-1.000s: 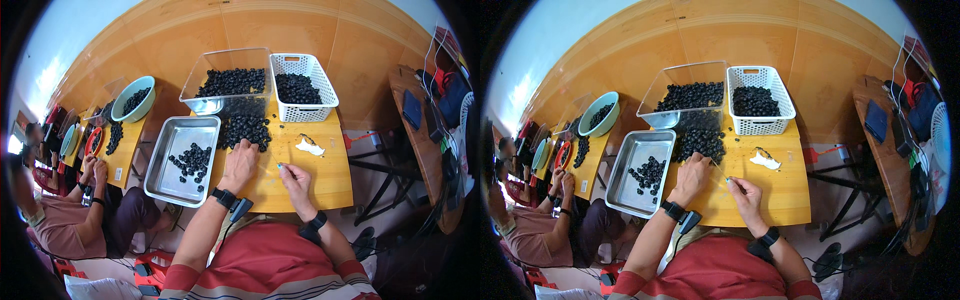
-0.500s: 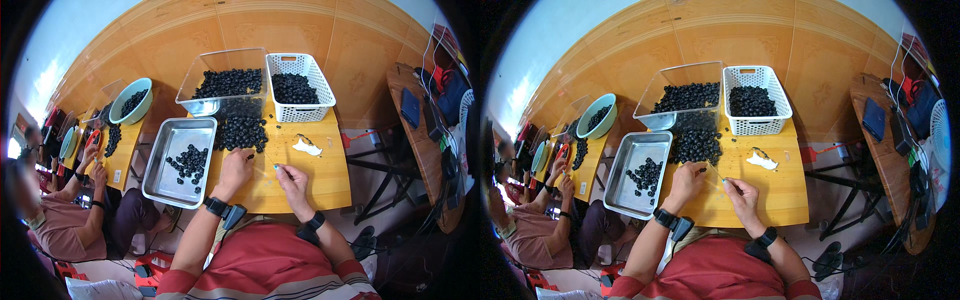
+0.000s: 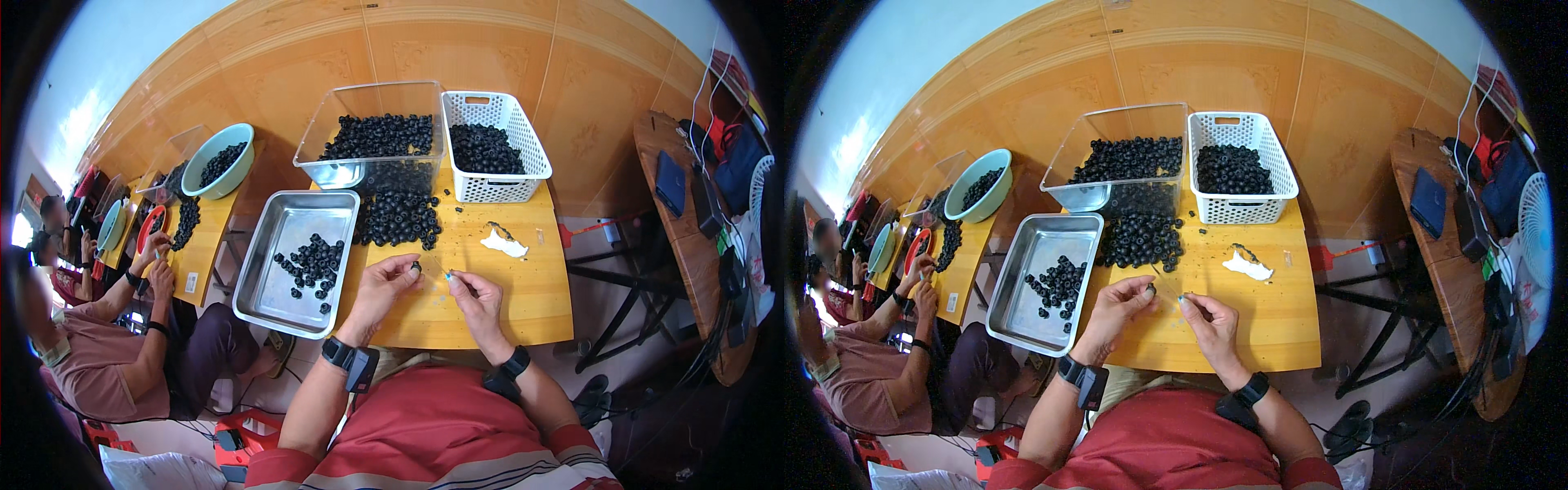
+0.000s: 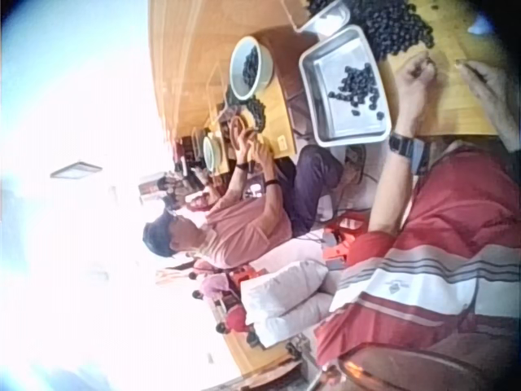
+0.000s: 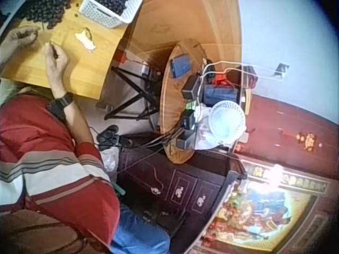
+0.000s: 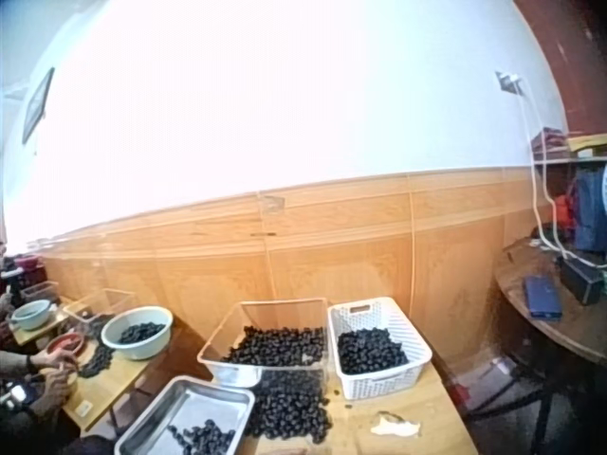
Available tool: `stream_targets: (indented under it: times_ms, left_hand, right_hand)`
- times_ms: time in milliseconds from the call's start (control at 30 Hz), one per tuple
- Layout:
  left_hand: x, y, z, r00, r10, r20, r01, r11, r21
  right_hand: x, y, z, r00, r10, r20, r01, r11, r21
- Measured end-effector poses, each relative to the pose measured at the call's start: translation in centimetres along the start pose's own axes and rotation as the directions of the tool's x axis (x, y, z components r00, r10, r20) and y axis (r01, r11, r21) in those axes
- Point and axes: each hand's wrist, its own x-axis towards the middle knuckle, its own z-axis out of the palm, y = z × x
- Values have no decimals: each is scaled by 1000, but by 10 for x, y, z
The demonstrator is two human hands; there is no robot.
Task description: Peeling and cleaning small black seeds or fruits using a small knife.
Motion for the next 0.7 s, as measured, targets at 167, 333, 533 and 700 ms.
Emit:
stream_targets:
  times_ms: [167, 333, 533, 700]
  left_hand:
    - [-3, -10, -6, 997, -71, 36, 78, 948, -308]
    - [-7, -18, -13, 991, -89, 96, 129, 780, -612]
    - [-10, -25, -14, 989, -51, 136, 133, 694, -708]
    - [-10, -30, -14, 986, -5, 166, 128, 660, -740]
  right_hand:
    - [0, 1, 1, 1000, -6, 12, 7, 1000, -13]
    - [-1, -1, 4, 998, -36, 42, 38, 998, -42]
    - [-3, 2, 5, 993, -68, 96, 79, 991, -110]
    - [-4, 0, 8, 980, -150, 134, 171, 972, -163]
